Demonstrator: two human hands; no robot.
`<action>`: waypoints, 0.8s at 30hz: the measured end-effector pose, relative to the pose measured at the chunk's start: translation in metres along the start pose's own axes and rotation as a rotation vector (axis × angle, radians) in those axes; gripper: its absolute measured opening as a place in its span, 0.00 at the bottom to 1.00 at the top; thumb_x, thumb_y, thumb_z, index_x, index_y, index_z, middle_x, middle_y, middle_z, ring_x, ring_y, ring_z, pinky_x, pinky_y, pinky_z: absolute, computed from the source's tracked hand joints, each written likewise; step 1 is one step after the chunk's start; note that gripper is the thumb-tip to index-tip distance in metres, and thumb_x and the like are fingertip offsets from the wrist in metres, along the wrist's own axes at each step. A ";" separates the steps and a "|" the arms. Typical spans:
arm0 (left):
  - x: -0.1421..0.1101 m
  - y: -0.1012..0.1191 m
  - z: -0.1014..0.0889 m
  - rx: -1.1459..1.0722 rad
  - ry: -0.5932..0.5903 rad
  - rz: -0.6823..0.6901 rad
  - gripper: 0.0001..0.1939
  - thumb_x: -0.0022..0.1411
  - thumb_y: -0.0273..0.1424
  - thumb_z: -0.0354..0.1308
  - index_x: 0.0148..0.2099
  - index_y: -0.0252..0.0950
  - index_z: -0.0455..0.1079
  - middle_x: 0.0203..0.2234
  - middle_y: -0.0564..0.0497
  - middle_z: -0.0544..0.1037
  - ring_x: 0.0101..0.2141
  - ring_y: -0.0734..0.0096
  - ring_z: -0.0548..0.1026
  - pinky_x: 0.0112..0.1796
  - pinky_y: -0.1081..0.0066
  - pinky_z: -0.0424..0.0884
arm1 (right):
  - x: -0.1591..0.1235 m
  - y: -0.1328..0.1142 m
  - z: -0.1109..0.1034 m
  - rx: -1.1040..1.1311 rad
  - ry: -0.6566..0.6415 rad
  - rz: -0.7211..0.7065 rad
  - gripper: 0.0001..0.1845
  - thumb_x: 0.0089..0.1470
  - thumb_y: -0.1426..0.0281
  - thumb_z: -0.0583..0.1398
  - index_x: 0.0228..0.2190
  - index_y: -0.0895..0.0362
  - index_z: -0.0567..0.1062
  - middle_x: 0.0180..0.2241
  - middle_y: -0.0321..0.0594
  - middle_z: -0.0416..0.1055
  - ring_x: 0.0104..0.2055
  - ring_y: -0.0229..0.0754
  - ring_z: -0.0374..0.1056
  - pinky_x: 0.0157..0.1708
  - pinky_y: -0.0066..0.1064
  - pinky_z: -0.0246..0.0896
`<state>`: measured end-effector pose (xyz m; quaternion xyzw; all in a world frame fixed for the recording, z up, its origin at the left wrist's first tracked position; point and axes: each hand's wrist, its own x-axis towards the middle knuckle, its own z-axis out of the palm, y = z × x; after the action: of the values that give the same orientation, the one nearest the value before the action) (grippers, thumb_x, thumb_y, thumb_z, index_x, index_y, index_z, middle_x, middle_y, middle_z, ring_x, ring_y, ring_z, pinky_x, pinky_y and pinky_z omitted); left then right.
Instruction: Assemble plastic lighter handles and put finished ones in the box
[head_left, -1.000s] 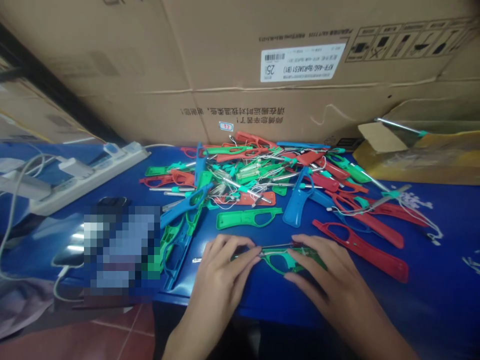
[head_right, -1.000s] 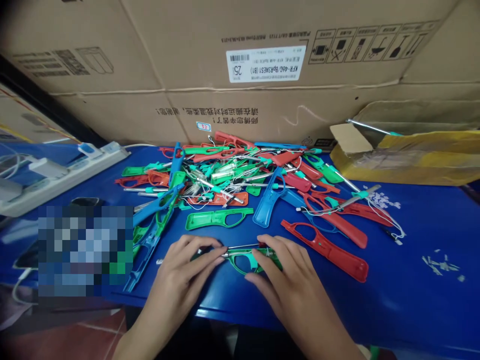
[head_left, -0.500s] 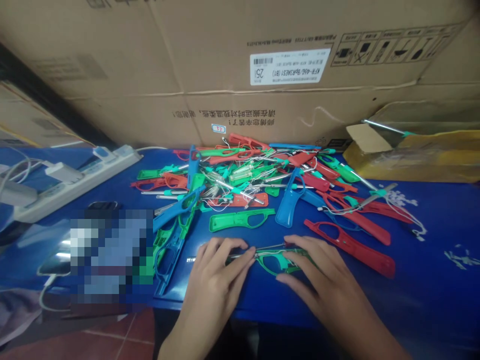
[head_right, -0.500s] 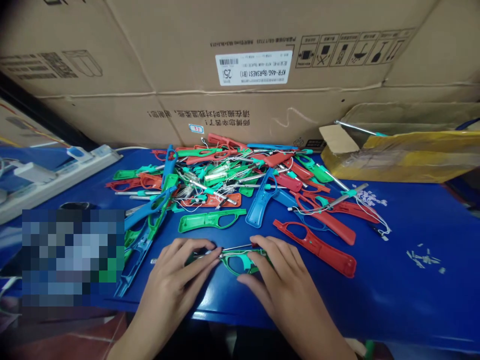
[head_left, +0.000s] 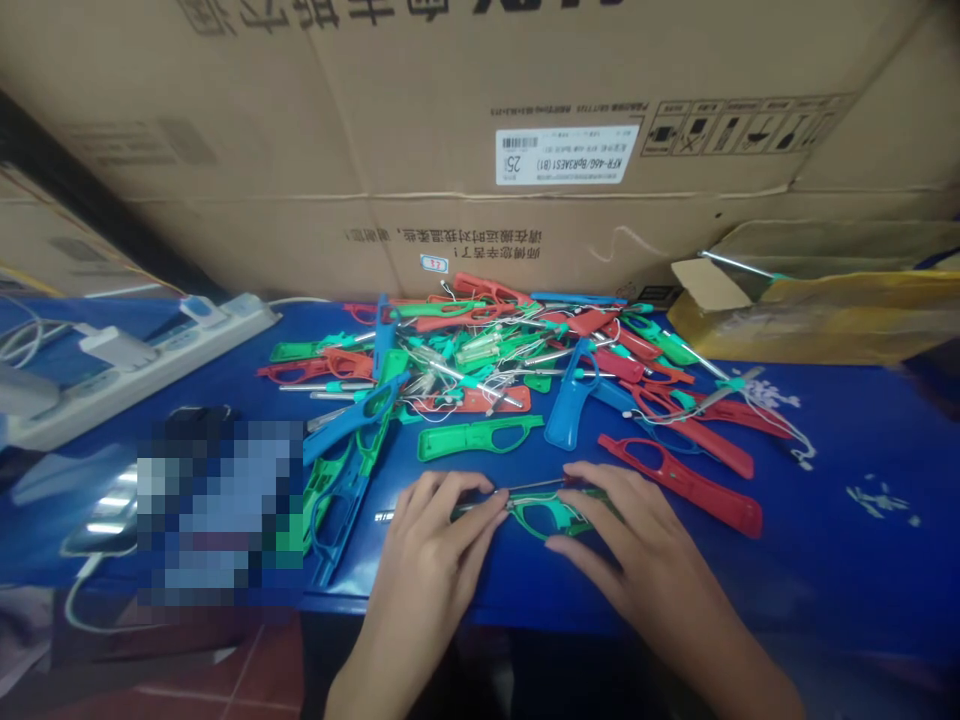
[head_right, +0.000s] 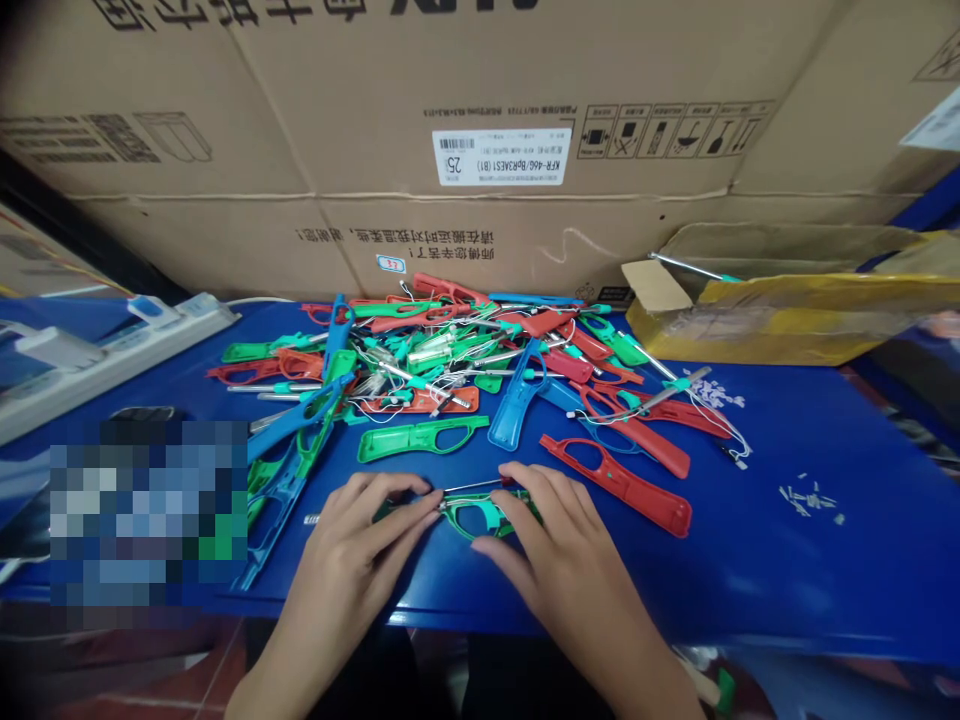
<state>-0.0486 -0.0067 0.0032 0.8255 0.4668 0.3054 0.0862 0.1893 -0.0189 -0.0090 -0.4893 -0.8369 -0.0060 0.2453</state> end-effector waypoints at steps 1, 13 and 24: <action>0.000 0.000 0.000 -0.001 0.004 0.000 0.13 0.73 0.24 0.57 0.54 0.43 0.76 0.47 0.47 0.78 0.45 0.58 0.73 0.40 0.60 0.67 | 0.000 0.000 0.000 0.004 -0.002 0.001 0.14 0.68 0.58 0.59 0.49 0.53 0.73 0.55 0.48 0.74 0.57 0.53 0.72 0.53 0.51 0.71; 0.000 0.000 -0.001 -0.012 0.012 0.008 0.13 0.73 0.23 0.58 0.54 0.41 0.76 0.47 0.48 0.78 0.44 0.59 0.72 0.40 0.60 0.66 | -0.001 -0.002 -0.002 -0.006 0.036 -0.011 0.14 0.68 0.59 0.59 0.49 0.54 0.74 0.51 0.46 0.77 0.54 0.52 0.73 0.51 0.51 0.73; 0.001 -0.001 0.000 -0.012 0.014 0.008 0.13 0.72 0.22 0.58 0.54 0.40 0.77 0.47 0.47 0.77 0.44 0.59 0.72 0.40 0.61 0.65 | 0.001 -0.002 -0.002 0.022 0.003 0.019 0.13 0.66 0.59 0.61 0.46 0.53 0.75 0.55 0.47 0.75 0.56 0.54 0.72 0.53 0.52 0.72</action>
<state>-0.0486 -0.0056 0.0031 0.8248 0.4622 0.3141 0.0866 0.1882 -0.0194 -0.0063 -0.4947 -0.8317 0.0049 0.2521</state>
